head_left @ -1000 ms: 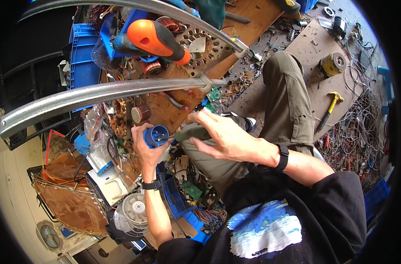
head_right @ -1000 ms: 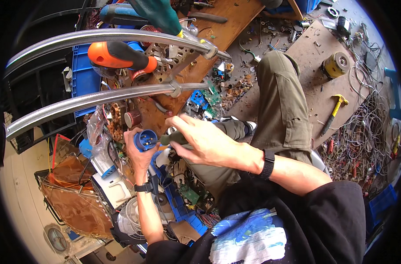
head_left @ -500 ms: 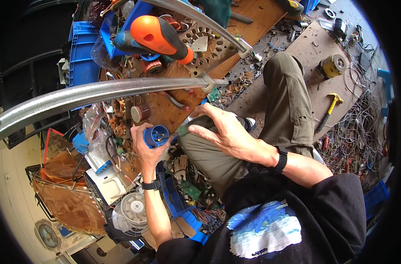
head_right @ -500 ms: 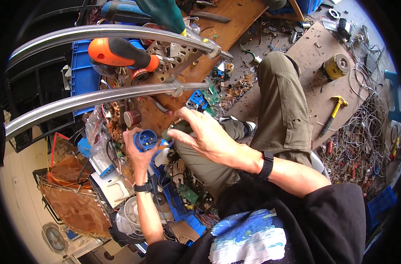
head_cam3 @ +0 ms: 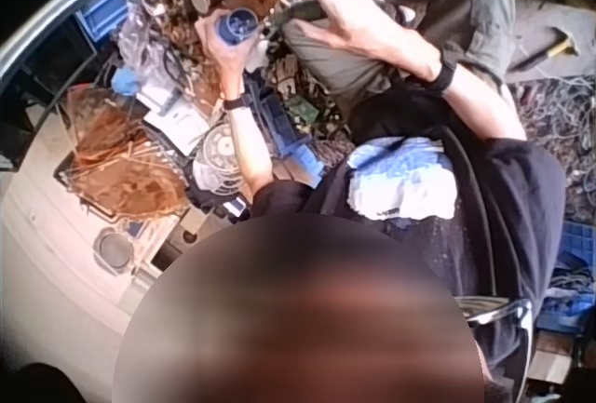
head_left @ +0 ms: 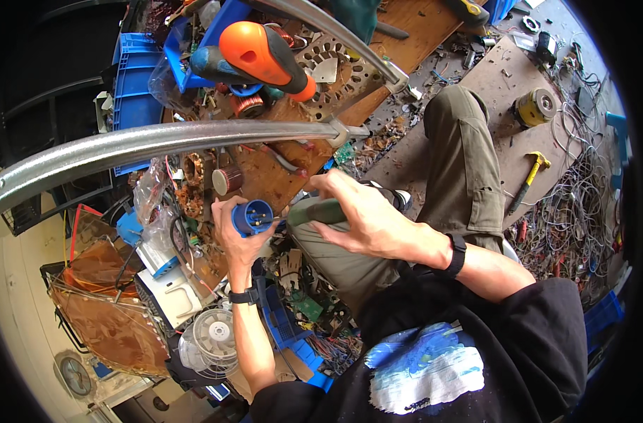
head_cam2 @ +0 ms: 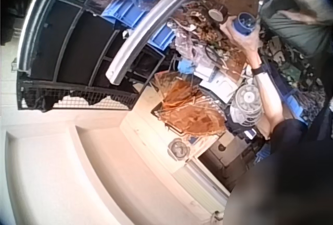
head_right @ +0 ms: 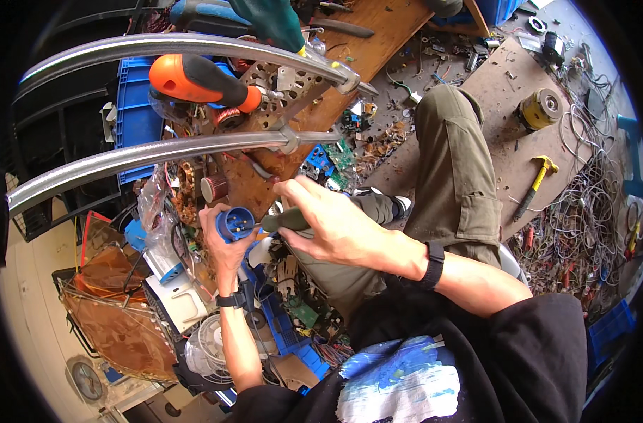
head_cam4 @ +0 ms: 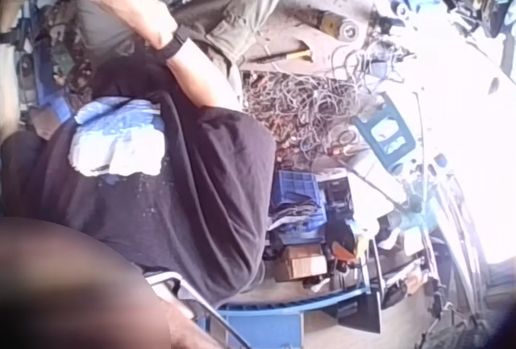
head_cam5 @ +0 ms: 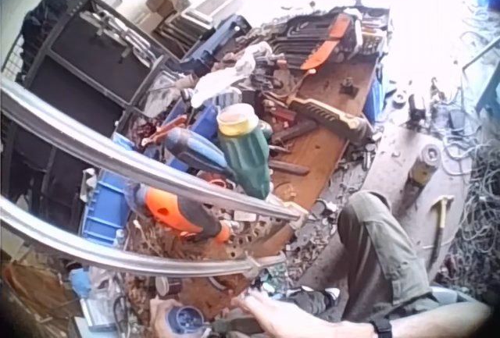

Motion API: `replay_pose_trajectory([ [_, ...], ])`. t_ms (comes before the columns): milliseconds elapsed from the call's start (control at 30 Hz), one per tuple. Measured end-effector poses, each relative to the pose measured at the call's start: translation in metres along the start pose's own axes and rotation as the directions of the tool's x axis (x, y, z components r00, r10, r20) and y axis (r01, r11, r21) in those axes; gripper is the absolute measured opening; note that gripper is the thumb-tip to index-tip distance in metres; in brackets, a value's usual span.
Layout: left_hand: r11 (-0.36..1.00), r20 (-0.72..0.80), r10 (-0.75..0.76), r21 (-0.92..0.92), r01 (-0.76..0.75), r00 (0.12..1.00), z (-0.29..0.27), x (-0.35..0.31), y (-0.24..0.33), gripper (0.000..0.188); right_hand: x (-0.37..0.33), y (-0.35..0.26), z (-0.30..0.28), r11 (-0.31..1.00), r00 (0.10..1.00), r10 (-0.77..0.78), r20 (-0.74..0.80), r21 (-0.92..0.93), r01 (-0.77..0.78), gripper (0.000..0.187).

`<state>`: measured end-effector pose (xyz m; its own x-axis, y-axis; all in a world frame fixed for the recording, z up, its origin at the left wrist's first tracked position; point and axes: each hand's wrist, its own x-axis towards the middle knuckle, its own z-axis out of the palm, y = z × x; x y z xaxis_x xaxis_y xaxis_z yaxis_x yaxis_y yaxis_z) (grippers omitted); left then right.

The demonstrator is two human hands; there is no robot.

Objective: Assembling an industrial electrical connector onto a thick cable.

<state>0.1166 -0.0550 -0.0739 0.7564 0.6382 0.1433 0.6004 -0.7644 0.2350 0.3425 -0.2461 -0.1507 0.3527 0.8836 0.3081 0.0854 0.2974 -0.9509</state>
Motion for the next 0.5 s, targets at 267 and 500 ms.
replay_pose_trajectory([
  [267,1.0,0.003,0.001,0.009,-0.001,1.0,0.0002,-0.0002,-0.0014,0.068,-0.0026,0.0001,0.0006,0.98,0.981,0.19,0.047,0.053,-0.193,0.056],
  [500,1.0,0.012,0.002,0.017,-0.002,1.0,-0.0009,0.0022,0.0009,0.068,-0.0019,0.0016,0.0008,0.998,0.999,0.036,0.028,0.058,-0.038,0.034],
])
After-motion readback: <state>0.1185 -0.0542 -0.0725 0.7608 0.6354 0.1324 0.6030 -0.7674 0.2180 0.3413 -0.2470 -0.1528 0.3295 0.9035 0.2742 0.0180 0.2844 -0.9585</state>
